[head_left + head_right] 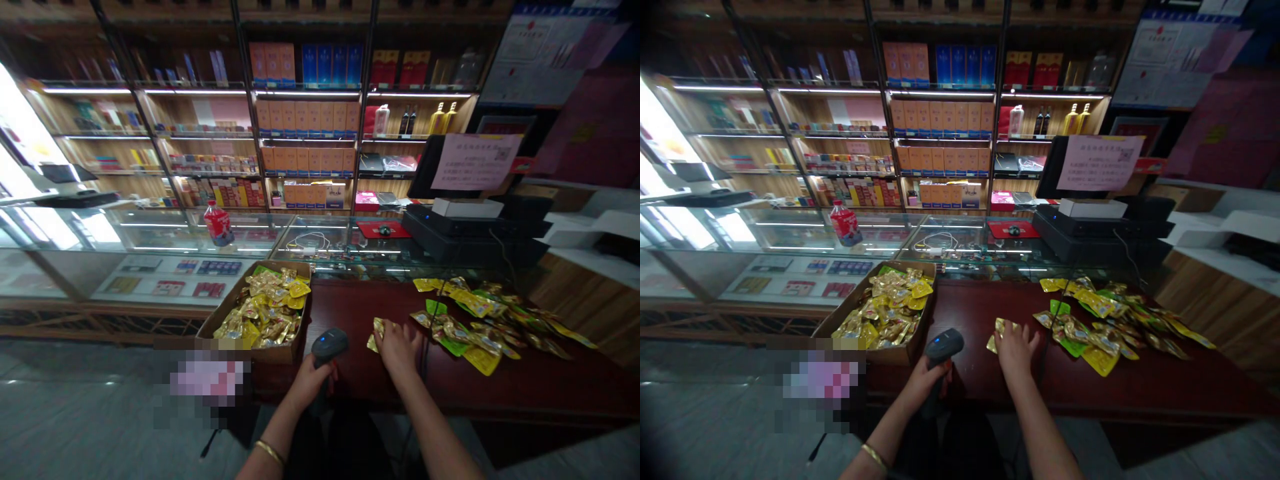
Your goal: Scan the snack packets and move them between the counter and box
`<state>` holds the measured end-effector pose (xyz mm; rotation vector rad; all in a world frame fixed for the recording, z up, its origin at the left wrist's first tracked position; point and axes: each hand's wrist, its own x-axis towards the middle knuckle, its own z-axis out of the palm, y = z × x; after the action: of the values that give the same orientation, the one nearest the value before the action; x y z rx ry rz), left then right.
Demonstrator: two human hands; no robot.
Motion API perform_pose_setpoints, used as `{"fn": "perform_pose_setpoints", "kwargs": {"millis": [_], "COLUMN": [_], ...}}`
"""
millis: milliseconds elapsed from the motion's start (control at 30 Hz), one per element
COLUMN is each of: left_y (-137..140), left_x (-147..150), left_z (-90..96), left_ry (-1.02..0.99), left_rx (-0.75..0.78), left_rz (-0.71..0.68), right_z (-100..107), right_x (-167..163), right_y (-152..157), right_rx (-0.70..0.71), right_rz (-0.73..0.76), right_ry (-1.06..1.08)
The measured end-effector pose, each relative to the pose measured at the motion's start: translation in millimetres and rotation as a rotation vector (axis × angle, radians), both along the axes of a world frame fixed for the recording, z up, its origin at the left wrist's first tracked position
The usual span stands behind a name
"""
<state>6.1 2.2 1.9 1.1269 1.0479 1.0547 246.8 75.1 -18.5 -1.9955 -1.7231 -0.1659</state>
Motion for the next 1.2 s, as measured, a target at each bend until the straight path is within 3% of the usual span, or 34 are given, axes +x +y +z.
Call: {"fn": "perform_pose_setpoints", "kwargs": {"millis": [133, 267, 367, 600, 800, 1033, 1200], "left_y": [0.1, -0.7, -1.3, -2.3, -1.8, -1.3, -2.5], "left_x": [0.3, 0.8, 1.4, 1.5, 2.7, 3.6, 5.3], "left_z": [-2.4, 0.3, 2.0, 3.0, 3.9, -1.2, 3.7], "left_ry": [0.002, 0.019, 0.05, 0.147, 0.17, 0.165, 0.192], "left_rx": [-0.004, -0.029, -0.035, -0.014, 0.01, 0.014, 0.021], "left_rz": [-0.022, -0.06, -0.083, -0.134, -0.141, -0.125, -0.125], "right_z": [-10.2, -18.1, -18.5, -23.7, -21.1, -23.8, -26.9], "right_x": [-23.7, -13.3, -2.1, -3.1, -4.2, -2.9, -3.9], "right_y": [3.7, 8.0, 7.5, 7.0, 6.1, 9.4, 10.4], "right_rx": [0.15, 0.265, 0.281, 0.331, 0.385, 0.349, 0.387], "right_rz": [0.216, 0.192, 0.166, 0.11, 0.247, 0.175, 0.226], "right_ry": [0.535, 0.983, 1.151, 1.093, 1.163, 1.112, 1.055]}}
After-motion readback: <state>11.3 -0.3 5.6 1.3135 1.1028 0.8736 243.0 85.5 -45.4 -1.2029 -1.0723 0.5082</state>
